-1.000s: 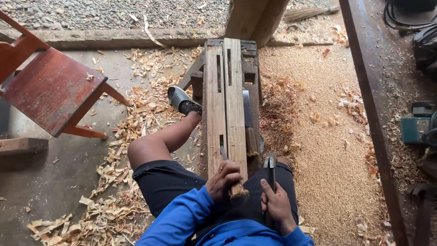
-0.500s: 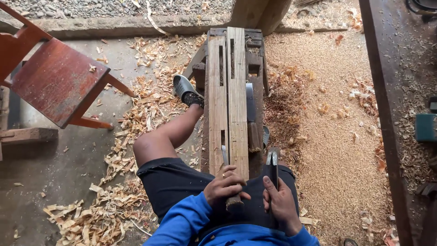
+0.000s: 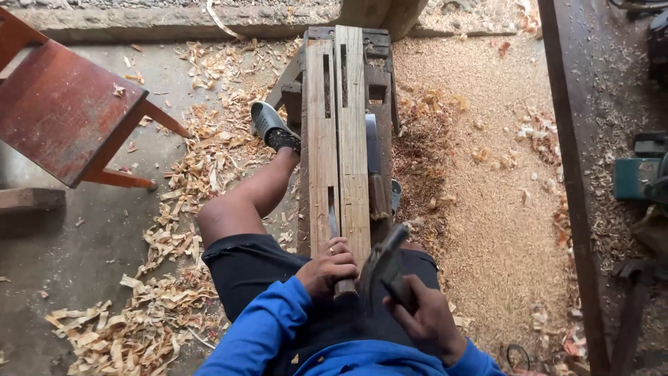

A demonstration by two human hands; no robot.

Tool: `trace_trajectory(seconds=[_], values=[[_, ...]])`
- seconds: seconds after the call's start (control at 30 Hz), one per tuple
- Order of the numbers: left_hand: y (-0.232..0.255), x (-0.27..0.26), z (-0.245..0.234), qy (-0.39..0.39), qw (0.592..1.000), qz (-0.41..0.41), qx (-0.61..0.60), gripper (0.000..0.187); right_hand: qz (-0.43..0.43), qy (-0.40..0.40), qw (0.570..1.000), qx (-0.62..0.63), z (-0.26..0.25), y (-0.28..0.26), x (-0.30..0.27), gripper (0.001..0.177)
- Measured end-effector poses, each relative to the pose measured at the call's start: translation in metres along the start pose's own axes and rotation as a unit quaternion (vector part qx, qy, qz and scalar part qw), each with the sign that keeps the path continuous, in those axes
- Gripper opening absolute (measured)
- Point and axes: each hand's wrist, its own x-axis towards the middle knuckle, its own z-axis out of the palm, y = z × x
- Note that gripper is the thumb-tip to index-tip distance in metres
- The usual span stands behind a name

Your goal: Carving out slots or holes in a wooden beam using a chisel and a hammer.

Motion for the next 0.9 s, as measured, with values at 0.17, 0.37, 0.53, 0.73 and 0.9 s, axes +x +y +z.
trace_trajectory(seconds=[0.17,0.37,0.53,0.73,0.9], values=[[-0.004,0.006,-0.003,-0.024,0.999,0.034,-0.017,0.022,-0.326,-0.007,0.945,0.026,-0.009,-0.019,-0.011,0.037],[-0.042,0.003,0.015,-0.013,0.997,0.068,0.014,0.021,-0.372,-0.039,0.911,-0.176,0.021,0.043,0.009,0.046],[-0.025,0.017,-0.001,-0.026,0.997,0.066,0.005,0.021,-0.256,-0.074,0.948,-0.175,0.033,0.060,-0.019,0.046],[-0.047,0.010,0.010,-0.041,0.997,0.067,0.015,0.019,-0.563,-0.045,0.824,-0.038,0.028,0.057,0.013,0.044],[-0.041,0.021,-0.003,-0.041,0.997,0.066,0.008,0.018,-0.210,-0.026,0.966,-0.149,0.032,0.032,0.011,0.032]])
